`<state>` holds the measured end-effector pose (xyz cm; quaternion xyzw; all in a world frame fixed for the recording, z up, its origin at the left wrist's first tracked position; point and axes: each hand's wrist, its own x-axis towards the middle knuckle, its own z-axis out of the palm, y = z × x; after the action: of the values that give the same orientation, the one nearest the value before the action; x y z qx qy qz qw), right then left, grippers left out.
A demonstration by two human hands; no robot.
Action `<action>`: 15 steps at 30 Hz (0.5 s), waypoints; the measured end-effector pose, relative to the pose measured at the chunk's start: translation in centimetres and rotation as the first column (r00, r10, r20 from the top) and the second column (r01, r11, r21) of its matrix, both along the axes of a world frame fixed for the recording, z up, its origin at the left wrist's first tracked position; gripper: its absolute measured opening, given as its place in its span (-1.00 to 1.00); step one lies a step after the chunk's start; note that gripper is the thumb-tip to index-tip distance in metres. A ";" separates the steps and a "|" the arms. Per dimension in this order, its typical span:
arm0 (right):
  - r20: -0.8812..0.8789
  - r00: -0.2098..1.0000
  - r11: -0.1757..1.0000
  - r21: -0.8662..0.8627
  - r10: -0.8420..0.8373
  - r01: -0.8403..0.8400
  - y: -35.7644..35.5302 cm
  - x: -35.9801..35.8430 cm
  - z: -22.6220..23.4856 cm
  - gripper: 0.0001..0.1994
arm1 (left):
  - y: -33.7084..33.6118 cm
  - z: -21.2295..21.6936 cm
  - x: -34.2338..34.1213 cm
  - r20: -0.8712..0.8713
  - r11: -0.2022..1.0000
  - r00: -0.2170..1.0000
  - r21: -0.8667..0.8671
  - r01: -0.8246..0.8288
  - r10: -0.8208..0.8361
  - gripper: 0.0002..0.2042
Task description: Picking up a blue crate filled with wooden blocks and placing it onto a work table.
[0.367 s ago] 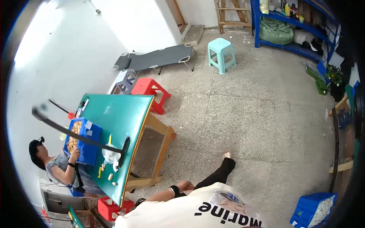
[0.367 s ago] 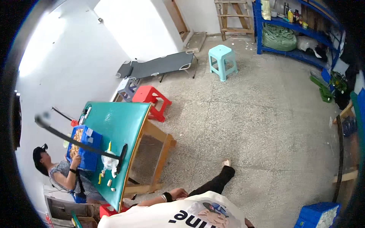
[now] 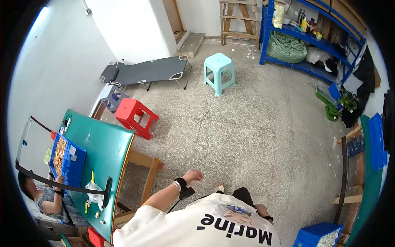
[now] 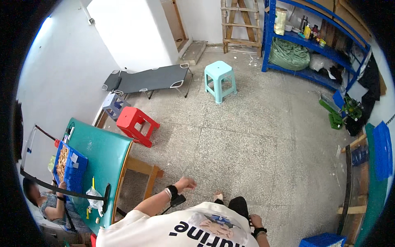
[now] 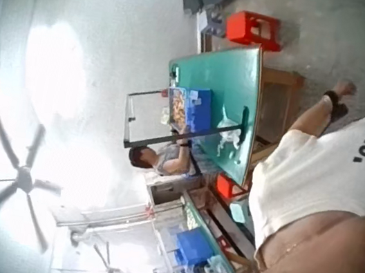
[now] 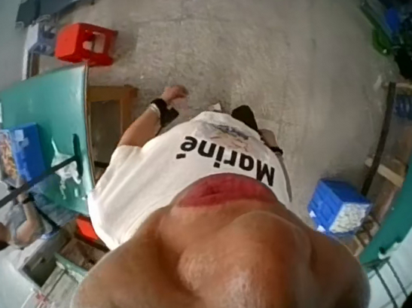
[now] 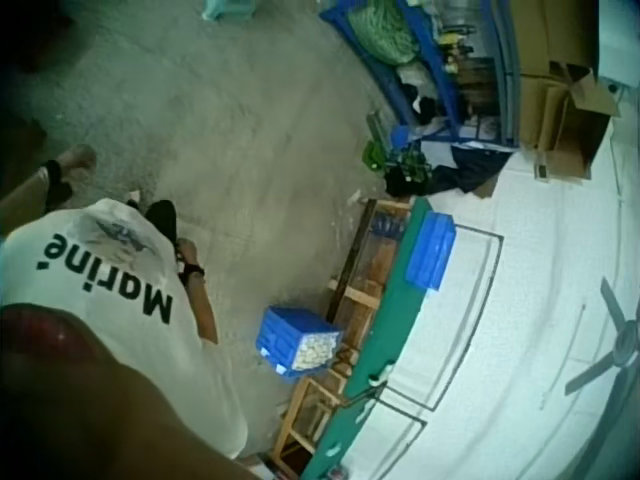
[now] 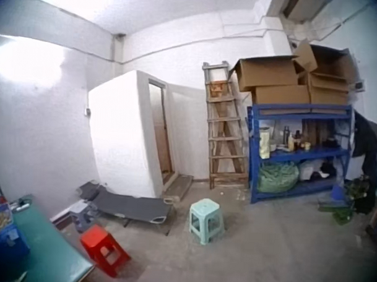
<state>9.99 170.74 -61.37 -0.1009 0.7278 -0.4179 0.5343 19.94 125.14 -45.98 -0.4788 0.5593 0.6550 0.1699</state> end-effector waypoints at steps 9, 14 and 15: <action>0.073 0.894 0.882 0.147 0.442 -0.448 -7.3 -20.2 -2.7 -0.74 | -2.4 4.0 -11.0 -0.027 0.167 0.257 0.824 -0.541 0.966 -0.75; -0.062 0.877 0.873 0.152 0.476 -0.463 -16.6 -33.4 1.9 -0.72 | 2.6 4.9 -15.8 0.012 0.212 0.318 0.721 -0.660 0.948 -0.73; -0.222 0.860 0.888 0.108 0.460 -0.447 -19.7 -34.6 7.3 -0.72 | 2.8 4.9 -15.9 -0.014 0.216 0.306 0.740 -0.637 0.952 -0.72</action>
<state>-24.65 151.02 -54.11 -0.3052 0.7537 -0.2458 0.5276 4.04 127.89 -41.10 -0.4401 -0.0127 0.8737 -0.2068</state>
